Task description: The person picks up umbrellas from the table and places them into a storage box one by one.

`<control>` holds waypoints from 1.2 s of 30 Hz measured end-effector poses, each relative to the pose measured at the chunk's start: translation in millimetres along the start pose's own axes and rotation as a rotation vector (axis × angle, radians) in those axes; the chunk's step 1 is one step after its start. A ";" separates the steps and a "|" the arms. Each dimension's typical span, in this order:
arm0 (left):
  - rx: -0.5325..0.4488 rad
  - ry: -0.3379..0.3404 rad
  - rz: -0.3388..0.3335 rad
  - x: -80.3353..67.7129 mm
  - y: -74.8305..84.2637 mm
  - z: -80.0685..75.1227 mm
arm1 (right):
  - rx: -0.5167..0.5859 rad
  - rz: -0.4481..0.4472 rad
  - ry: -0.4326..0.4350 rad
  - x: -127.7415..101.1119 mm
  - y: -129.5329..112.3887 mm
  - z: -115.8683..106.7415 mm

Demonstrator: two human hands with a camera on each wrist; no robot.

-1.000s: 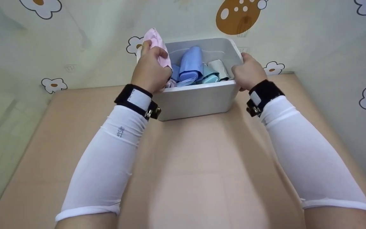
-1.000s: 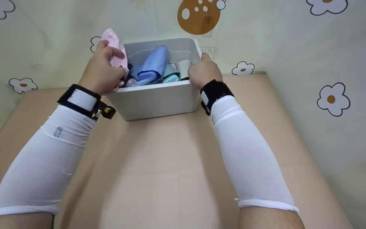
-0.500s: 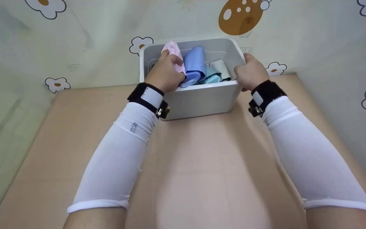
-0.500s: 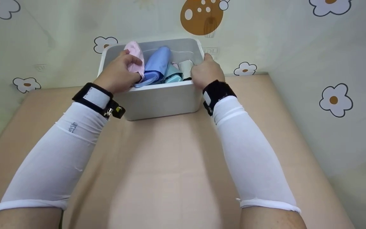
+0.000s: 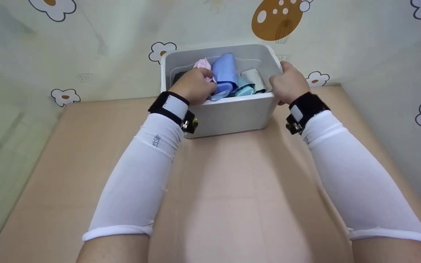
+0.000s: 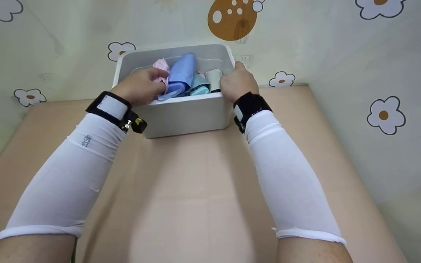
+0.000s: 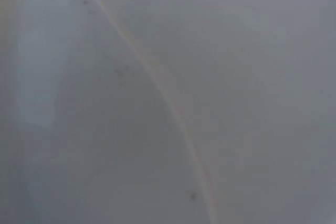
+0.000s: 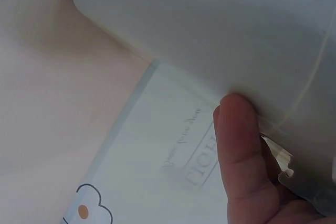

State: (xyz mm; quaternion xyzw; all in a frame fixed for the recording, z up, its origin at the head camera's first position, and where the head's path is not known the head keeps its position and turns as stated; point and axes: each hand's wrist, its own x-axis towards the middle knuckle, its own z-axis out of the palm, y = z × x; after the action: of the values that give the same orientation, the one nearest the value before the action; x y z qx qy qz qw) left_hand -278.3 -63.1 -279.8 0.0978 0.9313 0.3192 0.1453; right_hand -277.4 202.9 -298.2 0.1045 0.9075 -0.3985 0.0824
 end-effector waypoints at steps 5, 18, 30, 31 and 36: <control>0.013 -0.153 0.009 -6.0 -3.3 -7.6 | 0.011 0.011 -0.007 0.3 0.1 -0.3; 0.112 -0.138 -0.010 -7.0 -4.3 -10.5 | 0.001 -0.003 0.005 -1.8 -1.4 -0.7; 0.047 -0.090 0.056 -7.0 -8.8 -2.1 | 0.019 0.035 -0.003 0.7 -0.6 -0.1; 0.046 -0.097 0.056 -7.1 -8.9 -1.9 | 0.019 0.035 -0.002 0.7 -0.6 -0.1; 0.042 -0.103 0.039 -7.5 -8.5 -0.5 | 0.020 0.033 -0.002 0.6 -1.0 0.5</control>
State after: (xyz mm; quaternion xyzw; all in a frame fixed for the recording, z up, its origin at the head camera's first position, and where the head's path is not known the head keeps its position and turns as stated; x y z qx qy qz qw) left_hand -272.2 -72.1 -283.1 0.1352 0.9271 0.2969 0.1846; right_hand -278.2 201.9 -298.0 0.1199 0.9015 -0.4063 0.0887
